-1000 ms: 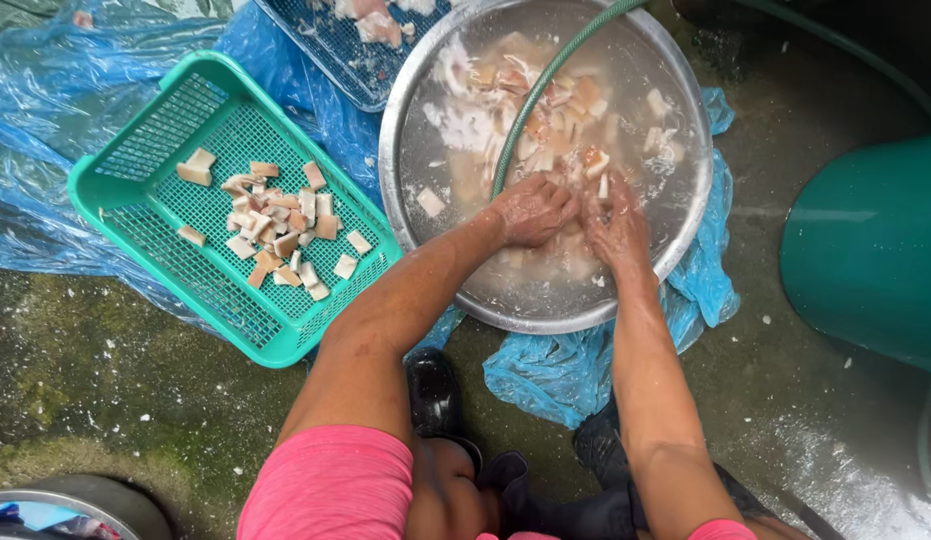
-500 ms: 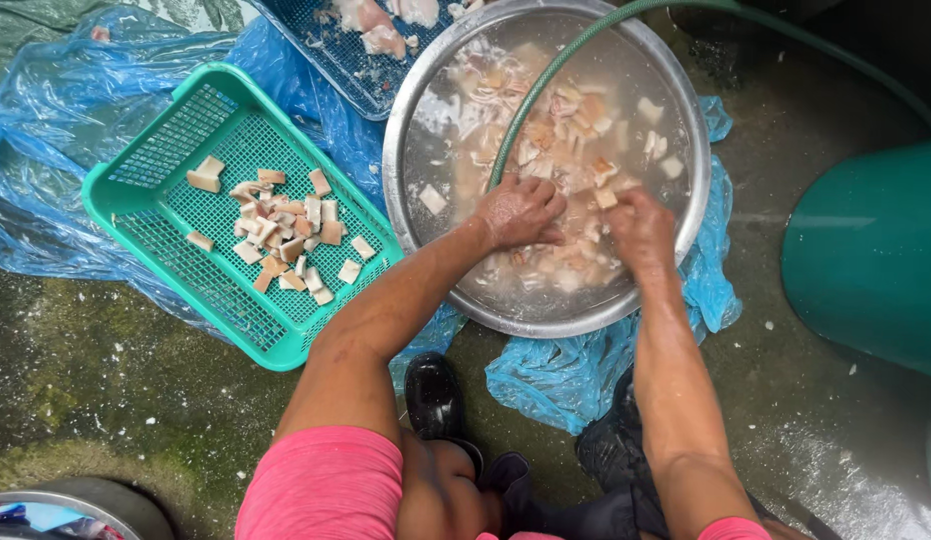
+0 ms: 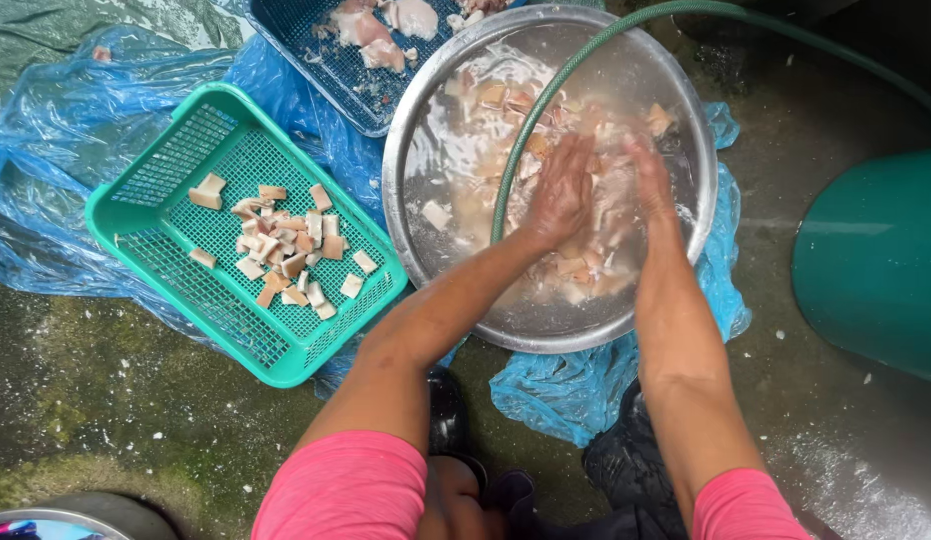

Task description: The person washes cubed pieces of meat in a metal bowl using water from a bucket and a hose. They transfer the washed pieces into a green basket, repeating the process until the bowl is empty.

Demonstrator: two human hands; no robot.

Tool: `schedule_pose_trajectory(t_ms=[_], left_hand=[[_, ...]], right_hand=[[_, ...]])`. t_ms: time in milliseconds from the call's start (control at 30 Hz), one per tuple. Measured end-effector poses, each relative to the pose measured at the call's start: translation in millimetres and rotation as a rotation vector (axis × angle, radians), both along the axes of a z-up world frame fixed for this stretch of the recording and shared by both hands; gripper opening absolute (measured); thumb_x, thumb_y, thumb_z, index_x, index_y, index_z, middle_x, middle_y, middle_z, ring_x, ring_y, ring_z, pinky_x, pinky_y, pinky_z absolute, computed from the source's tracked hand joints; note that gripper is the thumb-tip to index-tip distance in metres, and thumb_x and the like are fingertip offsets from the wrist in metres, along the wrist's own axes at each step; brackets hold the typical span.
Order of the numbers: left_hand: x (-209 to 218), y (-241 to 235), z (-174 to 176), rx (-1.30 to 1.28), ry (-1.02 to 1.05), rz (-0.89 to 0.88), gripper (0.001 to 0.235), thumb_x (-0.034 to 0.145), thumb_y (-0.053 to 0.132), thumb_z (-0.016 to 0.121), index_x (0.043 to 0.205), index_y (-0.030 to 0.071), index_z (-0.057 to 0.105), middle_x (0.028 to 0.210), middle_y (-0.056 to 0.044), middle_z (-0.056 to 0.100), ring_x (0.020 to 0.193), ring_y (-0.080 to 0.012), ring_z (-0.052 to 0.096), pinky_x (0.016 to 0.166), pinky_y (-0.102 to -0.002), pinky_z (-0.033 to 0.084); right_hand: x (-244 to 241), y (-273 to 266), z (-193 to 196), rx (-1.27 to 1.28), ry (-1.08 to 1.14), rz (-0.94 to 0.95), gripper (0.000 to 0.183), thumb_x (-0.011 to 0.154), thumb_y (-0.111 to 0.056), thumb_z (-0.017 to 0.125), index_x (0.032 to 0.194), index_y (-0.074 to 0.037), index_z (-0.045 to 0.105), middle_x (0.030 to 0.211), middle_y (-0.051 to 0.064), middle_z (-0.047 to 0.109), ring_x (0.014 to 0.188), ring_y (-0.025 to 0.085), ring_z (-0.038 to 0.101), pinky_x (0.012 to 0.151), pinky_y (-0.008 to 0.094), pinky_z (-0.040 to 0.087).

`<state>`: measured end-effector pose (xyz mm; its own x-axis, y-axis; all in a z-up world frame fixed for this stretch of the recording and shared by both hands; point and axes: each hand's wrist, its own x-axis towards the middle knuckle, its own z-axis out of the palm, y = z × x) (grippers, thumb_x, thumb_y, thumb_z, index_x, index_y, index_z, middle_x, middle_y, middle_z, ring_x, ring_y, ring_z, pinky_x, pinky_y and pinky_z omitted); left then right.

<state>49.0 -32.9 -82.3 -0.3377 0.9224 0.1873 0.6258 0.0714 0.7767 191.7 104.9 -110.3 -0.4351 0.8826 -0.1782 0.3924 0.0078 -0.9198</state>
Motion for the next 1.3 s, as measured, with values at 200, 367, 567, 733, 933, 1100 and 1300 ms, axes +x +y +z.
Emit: schedule_pose_trajectory(t_ms=[200,367,567,733,933,1100,1300], left_hand=[[31.2,10.5,3.4,0.026,-0.193,0.125,0.070,0.107,0.049,0.044,0.150,-0.006,0.040,0.150,-0.032,0.044,0.142,-0.0450,0.039,0.119,-0.054,0.027],[0.7,-11.3,36.9,0.072,-0.060,-0.176,0.059,0.104,0.052,0.045,0.136,0.004,0.059,0.115,-0.021,0.059,0.115,-0.0365,0.057,0.111,-0.052,0.041],[-38.2,-26.4,42.4,-0.136,0.083,-0.359,0.065,0.104,0.063,0.036,0.124,0.009,0.066,0.121,-0.017,0.060,0.122,-0.0380,0.057,0.113,-0.053,0.043],[-42.9,-36.8,50.0,0.146,0.503,-0.229,0.067,0.088,0.079,0.043,0.104,0.018,0.065,0.127,-0.021,0.059,0.135,-0.0496,0.046,0.106,-0.074,0.021],[-43.5,-67.4,64.1,-0.151,0.466,-0.480,0.049,0.098,0.052,0.054,0.125,0.012,0.060,0.128,-0.017,0.059,0.118,-0.0364,0.058,0.095,-0.066,0.043],[-44.7,-65.9,50.3,-0.045,0.373,-0.417,0.037,0.092,0.021,0.062,0.128,0.013,0.056,0.120,-0.018,0.060,0.101,-0.0373,0.066,0.080,-0.048,0.059],[-53.7,-43.6,61.7,-0.243,0.051,-0.322,0.031,0.102,0.014,0.056,0.132,0.010,0.051,0.117,-0.018,0.060,0.109,-0.0408,0.067,0.093,-0.052,0.056]], right_hand=[[3.8,-46.8,-17.9,0.127,0.042,-0.047,0.029,0.107,-0.027,0.061,0.122,-0.002,0.066,0.121,0.011,0.061,0.109,0.021,0.060,0.097,0.035,0.050],[-16.8,-112.6,32.1,0.259,0.066,-0.213,0.023,0.110,-0.024,0.058,0.115,-0.002,0.064,0.112,0.010,0.060,0.107,0.022,0.060,0.096,0.037,0.050],[0.1,-158.4,77.8,0.375,-0.191,0.114,0.044,0.099,-0.028,0.069,0.131,0.000,0.058,0.133,0.021,0.050,0.119,0.034,0.055,0.105,0.046,0.047],[-17.5,-144.0,86.0,0.154,-0.559,0.331,0.050,0.082,-0.036,0.085,0.124,-0.016,0.066,0.133,0.007,0.069,0.121,0.029,0.069,0.135,0.057,0.012],[-11.3,-131.8,77.6,0.500,-0.414,0.248,0.054,0.075,-0.016,0.089,0.124,-0.016,0.066,0.116,0.010,0.072,0.105,0.038,0.068,0.097,0.054,0.049],[-11.2,-124.6,85.4,0.485,-0.265,0.181,0.031,0.088,-0.002,0.075,0.117,-0.012,0.069,0.113,0.016,0.068,0.101,0.032,0.069,0.084,0.042,0.056],[13.2,-108.6,90.0,0.415,-0.140,0.028,0.036,0.090,0.007,0.062,0.120,-0.011,0.070,0.119,0.008,0.072,0.112,0.022,0.070,0.095,0.034,0.054]])
